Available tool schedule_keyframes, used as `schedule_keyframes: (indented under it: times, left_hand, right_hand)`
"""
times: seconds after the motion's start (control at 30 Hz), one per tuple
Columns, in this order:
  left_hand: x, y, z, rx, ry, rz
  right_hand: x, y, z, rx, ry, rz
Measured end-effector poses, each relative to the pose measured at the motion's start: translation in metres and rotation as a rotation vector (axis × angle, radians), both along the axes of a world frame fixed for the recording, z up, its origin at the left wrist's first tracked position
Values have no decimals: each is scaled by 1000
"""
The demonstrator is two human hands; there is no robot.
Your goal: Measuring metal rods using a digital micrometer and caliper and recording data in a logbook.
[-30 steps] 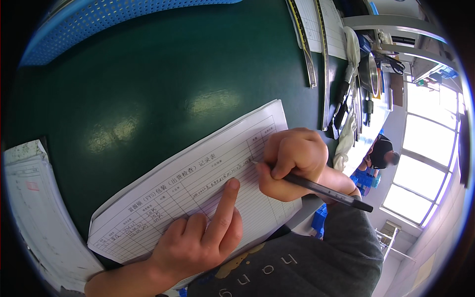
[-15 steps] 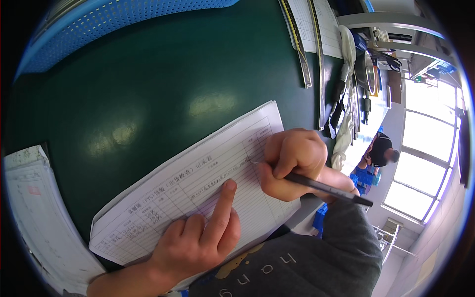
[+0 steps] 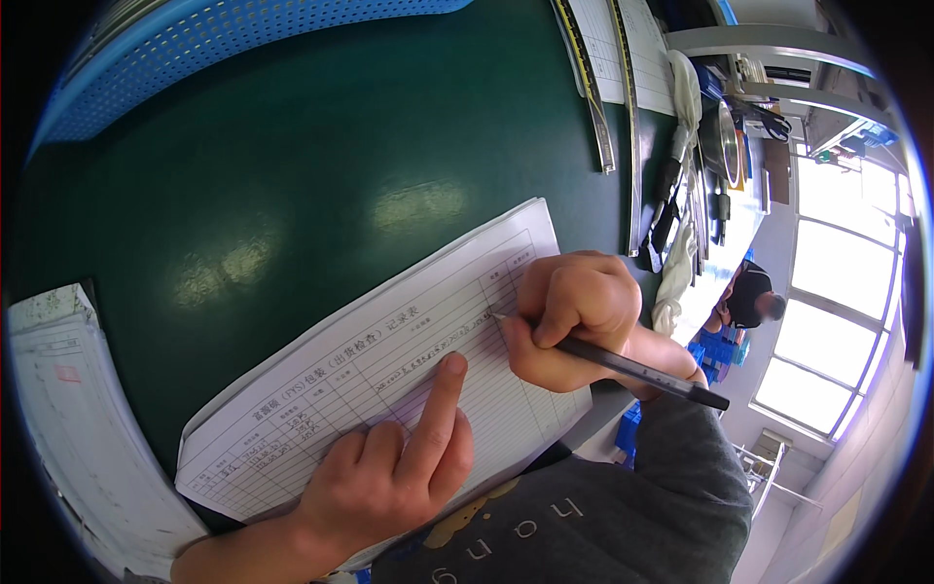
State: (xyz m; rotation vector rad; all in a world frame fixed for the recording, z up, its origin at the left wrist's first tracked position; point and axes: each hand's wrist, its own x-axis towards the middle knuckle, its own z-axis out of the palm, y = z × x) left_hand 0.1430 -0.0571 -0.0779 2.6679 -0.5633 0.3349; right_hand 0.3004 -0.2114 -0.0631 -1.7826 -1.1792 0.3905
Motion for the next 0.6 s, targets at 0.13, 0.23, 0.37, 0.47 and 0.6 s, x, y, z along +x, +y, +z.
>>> schedule_keyframes:
  times: [0.13, 0.23, 0.37, 0.47, 0.6]
  left_hand:
    - [0, -1, 0, -3, 1, 0]
    - [0, 0, -1, -17, -6, -3]
    - [1, 0, 0, -2, -3, 3]
    - [1, 0, 0, -6, 5, -8]
    - [1, 0, 1, 2, 0, -5]
  right_hand:
    - [-3, 2, -1, 10, 47, -114]
    - [-4, 3, 1, -5, 42, -102]
    - [2, 0, 4, -43, 10, 1]
    - [-3, 1, -1, 39, 99, -128]
    - [-5, 2, 0, 98, 179, -185]
